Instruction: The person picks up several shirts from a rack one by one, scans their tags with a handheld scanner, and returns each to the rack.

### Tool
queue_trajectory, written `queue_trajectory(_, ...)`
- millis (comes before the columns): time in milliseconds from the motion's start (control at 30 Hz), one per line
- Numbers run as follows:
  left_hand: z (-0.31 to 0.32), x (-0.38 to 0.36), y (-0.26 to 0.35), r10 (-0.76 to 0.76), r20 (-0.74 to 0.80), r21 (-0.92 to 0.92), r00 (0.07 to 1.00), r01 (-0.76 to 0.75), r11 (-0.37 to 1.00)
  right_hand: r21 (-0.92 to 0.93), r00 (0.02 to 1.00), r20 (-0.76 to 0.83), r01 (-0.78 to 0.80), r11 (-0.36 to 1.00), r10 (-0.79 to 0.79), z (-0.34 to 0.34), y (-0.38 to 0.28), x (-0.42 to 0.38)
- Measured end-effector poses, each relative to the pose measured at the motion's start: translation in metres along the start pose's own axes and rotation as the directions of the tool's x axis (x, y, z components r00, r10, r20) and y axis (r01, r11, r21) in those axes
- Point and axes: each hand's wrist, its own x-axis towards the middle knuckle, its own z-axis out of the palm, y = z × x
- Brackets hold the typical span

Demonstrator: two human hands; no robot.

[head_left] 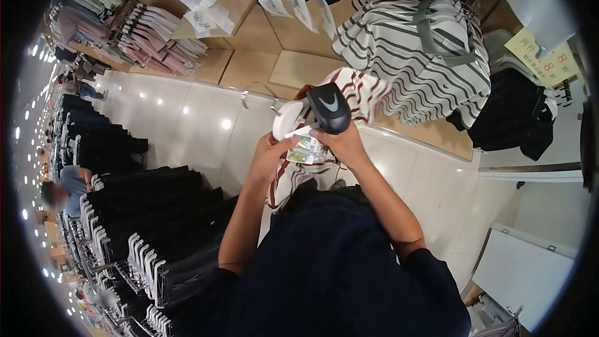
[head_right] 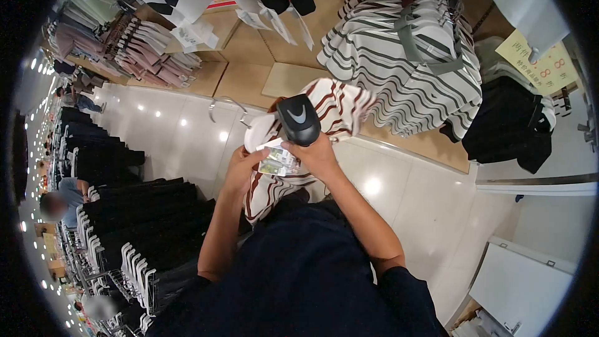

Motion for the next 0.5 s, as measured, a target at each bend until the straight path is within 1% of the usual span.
queue_trajectory(67, -0.011, 0.007, -0.013, -0.02, 0.1, 0.157, 0.995, 0.004, 0.988, 0.01, 1.0, -0.009, -0.009, 1.0, 0.009, -0.006, -0.006, 0.003)
queue_trajectory(100, -0.003, 0.008, -0.015, 0.015, 0.119, 0.136, 0.993, -0.032, 0.99, 0.012, 1.0, -0.031, 0.005, 1.0, -0.005, -0.007, -0.007, 0.004)
queue_trajectory(200, -0.003, 0.016, -0.03, -0.058, 0.215, 0.158, 0.975, 0.024, 0.987, -0.103, 0.988, -0.057, 0.14, 0.985, -0.146, -0.008, -0.027, 0.004)
queue_trajectory(233, -0.002, 0.016, -0.033, -0.075, 0.231, 0.153, 0.97, 0.04, 0.987, -0.117, 0.997, 0.015, 0.072, 0.991, -0.07, -0.016, -0.022, 0.006)
queue_trajectory(267, 0.002, 0.014, -0.034, -0.062, 0.225, 0.118, 0.972, 0.036, 0.992, -0.069, 0.997, 0.072, -0.027, 0.997, 0.032, -0.025, -0.021, 0.004)
queue_trajectory(333, 0.009, 0.012, -0.036, -0.032, 0.212, 0.046, 0.977, 0.023, 0.999, 0.01, 0.955, 0.2, -0.226, 0.974, 0.219, -0.037, -0.021, 0.001)
queue_trajectory(367, 0.008, 0.012, -0.035, -0.026, 0.229, 0.023, 0.973, 0.022, 1.0, 0.029, 0.971, 0.236, -0.035, 0.999, 0.028, -0.038, 0.001, -0.002)
queue_trajectory(433, 0.004, 0.014, -0.031, -0.015, 0.258, -0.026, 0.966, 0.022, 0.999, 0.026, 0.975, 0.2, -0.103, 0.994, 0.096, -0.034, 0.005, -0.013)
queue_trajectory(500, 0.009, 0.014, -0.026, -0.005, 0.192, -0.012, 0.981, 0.008, 1.0, 0.009, 0.978, 0.137, -0.158, 0.987, 0.155, -0.03, 0.002, -0.017)
